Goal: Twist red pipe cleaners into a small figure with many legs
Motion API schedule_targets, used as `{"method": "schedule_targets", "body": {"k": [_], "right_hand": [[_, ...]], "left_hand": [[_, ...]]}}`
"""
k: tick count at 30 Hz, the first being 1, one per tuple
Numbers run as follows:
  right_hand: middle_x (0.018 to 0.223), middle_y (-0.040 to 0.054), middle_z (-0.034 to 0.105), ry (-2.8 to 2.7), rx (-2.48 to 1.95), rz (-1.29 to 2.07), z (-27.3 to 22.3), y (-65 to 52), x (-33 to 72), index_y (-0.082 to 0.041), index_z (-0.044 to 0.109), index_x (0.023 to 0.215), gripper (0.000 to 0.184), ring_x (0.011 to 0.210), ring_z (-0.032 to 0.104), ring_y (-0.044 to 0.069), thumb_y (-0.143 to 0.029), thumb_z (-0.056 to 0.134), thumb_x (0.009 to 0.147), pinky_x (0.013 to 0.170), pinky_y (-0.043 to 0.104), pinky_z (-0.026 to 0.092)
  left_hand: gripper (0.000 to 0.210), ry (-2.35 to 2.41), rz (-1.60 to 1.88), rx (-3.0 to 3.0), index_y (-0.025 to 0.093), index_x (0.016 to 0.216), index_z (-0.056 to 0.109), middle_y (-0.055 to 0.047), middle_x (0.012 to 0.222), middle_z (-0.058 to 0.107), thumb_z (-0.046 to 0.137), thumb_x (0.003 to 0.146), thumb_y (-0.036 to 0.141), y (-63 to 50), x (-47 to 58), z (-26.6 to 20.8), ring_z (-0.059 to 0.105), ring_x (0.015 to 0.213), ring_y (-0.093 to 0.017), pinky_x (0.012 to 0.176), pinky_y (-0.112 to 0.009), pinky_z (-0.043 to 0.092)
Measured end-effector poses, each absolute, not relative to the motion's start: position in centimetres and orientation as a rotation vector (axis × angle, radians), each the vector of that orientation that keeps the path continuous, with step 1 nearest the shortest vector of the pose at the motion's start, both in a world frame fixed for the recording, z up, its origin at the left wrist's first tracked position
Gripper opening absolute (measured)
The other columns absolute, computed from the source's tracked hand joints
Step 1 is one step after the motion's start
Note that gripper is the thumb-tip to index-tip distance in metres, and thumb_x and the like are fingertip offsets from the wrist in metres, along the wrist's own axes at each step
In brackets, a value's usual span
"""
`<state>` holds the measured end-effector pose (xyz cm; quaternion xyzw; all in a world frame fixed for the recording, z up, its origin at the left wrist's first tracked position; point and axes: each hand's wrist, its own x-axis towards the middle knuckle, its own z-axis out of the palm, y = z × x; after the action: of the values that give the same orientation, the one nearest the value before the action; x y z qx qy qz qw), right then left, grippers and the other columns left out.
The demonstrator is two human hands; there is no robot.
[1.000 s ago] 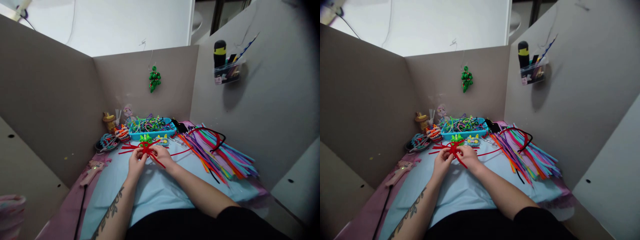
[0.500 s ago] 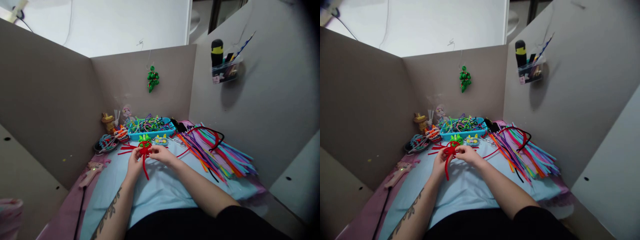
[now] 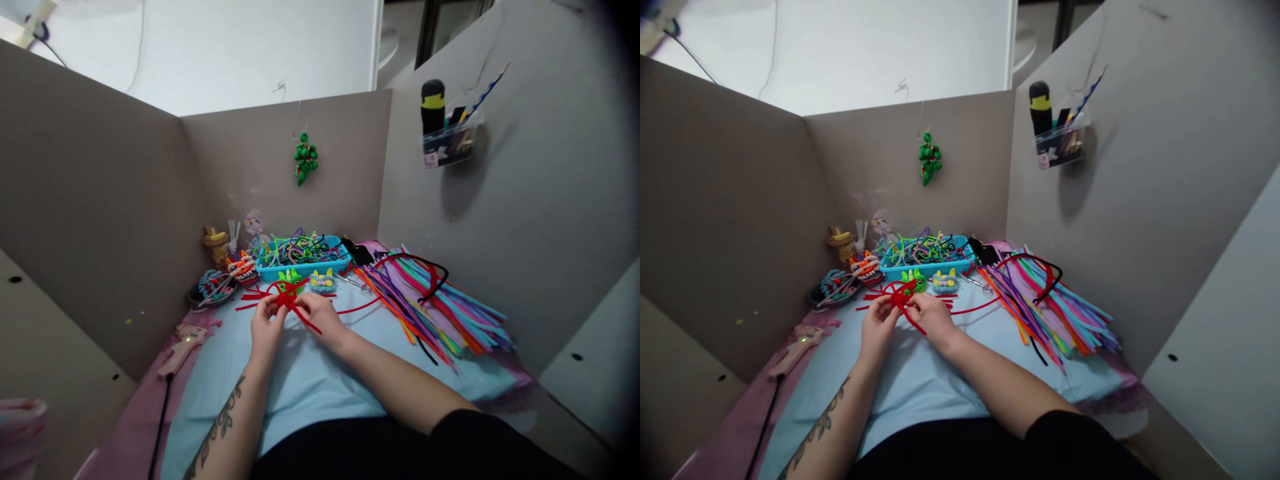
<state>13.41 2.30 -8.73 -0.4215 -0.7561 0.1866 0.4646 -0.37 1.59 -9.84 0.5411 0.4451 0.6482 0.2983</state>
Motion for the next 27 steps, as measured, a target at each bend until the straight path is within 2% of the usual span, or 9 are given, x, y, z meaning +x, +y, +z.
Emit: {"method": "schedule_targets", "body": {"k": [6,13,20,27], "right_hand": [[0.075,0.0008,0.063,-1.959,-1.049,0.286,-9.03,2.12,12.92,-0.018,0.059,0.07,0.017,0.077,0.057,0.013,-0.015,0.046,0.08,0.07,0.021,0.038],[0.073,-0.0002,0.063,-2.005,-1.209,0.181,-9.08,1.9,12.77,-0.02,0.06,0.074,0.013,0.069,0.055,0.013,-0.02,0.048,0.079,0.06,0.021,0.034],[0.082,0.0032,0.067,-2.015,-1.256,0.169,-8.56,1.75,12.75,-0.019,0.064,0.084,0.013,0.073,0.059,0.015,-0.023,0.052,0.079,0.064,0.022,0.037],[0.082,0.0019,0.063,-1.907,-1.211,0.211,-8.33,1.73,12.87,-0.02,0.063,0.082,0.012,0.076,0.057,0.014,-0.021,0.052,0.08,0.067,0.022,0.038]], "left_hand": [[0.029,1.339,1.658,1.55,0.017,0.094,0.058,-0.006,0.083,0.069,0.064,0.069,0.03,1.34,-0.21,-10.34,0.065,0.076,-0.019,0.071,-0.03,0.047],[0.02,1.325,1.67,1.615,0.018,0.088,0.053,-0.003,0.079,0.066,0.06,0.071,0.025,1.54,-0.16,-10.34,0.063,0.074,-0.017,0.07,-0.029,0.047],[0.019,1.189,1.654,1.623,0.019,0.09,0.049,-0.003,0.083,0.062,0.056,0.072,0.02,1.96,-0.09,-10.74,0.061,0.077,-0.016,0.072,-0.028,0.046],[0.022,1.087,1.631,1.574,0.02,0.093,0.047,-0.002,0.086,0.059,0.055,0.072,0.02,1.77,-0.08,-10.58,0.06,0.081,-0.015,0.074,-0.027,0.045]]}}
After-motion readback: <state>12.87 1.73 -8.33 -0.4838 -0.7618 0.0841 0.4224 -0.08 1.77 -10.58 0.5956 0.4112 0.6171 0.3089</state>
